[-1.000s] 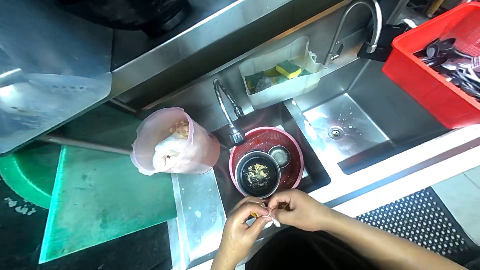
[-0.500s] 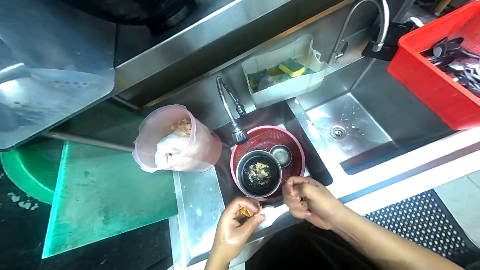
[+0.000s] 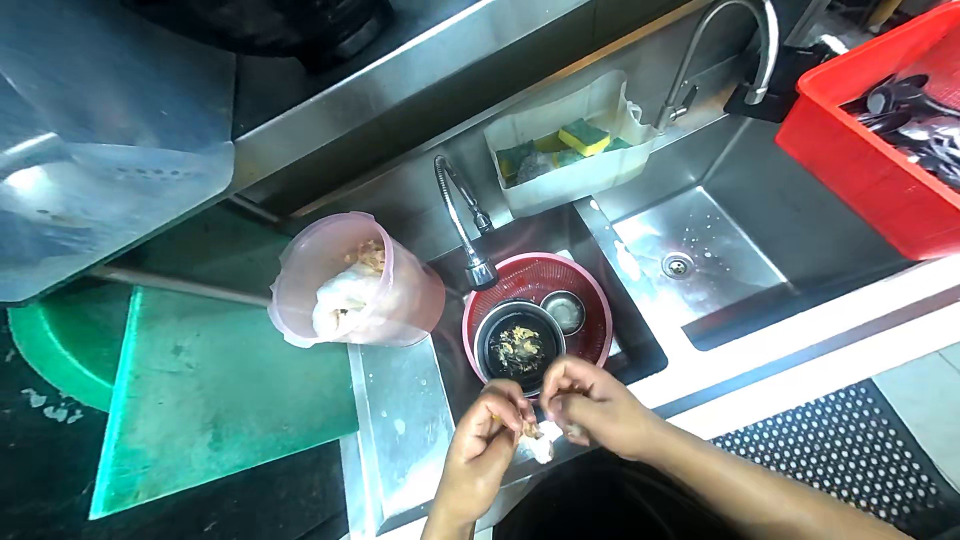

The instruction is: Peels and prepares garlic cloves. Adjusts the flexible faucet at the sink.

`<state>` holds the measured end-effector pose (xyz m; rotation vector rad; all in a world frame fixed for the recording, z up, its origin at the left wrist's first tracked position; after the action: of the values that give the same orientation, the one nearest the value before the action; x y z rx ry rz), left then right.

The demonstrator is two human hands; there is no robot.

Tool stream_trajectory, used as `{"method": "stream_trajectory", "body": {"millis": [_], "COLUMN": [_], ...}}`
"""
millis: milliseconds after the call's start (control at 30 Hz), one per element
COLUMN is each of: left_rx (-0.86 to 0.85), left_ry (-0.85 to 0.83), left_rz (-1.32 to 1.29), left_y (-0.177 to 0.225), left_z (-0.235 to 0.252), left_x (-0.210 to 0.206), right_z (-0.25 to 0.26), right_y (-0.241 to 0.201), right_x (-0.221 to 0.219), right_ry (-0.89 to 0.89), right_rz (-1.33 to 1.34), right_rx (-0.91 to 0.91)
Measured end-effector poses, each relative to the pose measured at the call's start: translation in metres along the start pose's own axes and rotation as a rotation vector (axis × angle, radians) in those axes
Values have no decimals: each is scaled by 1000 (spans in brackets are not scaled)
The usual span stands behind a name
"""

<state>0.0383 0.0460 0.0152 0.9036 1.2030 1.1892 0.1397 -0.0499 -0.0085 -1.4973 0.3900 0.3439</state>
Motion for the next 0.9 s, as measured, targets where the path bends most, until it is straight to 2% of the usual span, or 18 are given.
{"method": "stream_trajectory", "body": {"millis": [200, 333, 533, 700, 767, 867, 900], "left_rx": [25, 81, 149, 318, 347, 298, 309], "left_ry": [30, 12, 5, 129, 152, 209, 246], "left_rz": [108, 261, 227, 249, 156, -269, -339], "left_y": [-1, -1, -4, -12, -19, -32, -35], "left_z": [2, 0, -5, -11, -14, -19, -20], "left_x": [-1, -2, -2, 4, 6, 7, 7], "right_z": [7, 7, 8, 9, 9, 8, 8], "right_y": [-14, -12, -9, -5, -5, -4, -4], "right_x": [-19, -27, -36, -31, -27, -27, -28], "right_ry": [-51, -145, -242, -213, -160, -96, -83], "right_rz": [-460, -715, -851, -945, -1008, -1116, -1150], "right_rx": [91, 14, -76, -37, -5, 39, 63]}}
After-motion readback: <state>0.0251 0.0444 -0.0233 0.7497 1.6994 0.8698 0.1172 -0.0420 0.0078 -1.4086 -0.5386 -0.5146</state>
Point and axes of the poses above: each hand's wrist, its own z-axis towards the middle knuckle, its own x-axis out of the back of the hand, y = z × x, the point moved 9 cm from there along z, towards the middle knuckle, and after that the axes turned 15 degrees about -y, right-handed, at the moved point
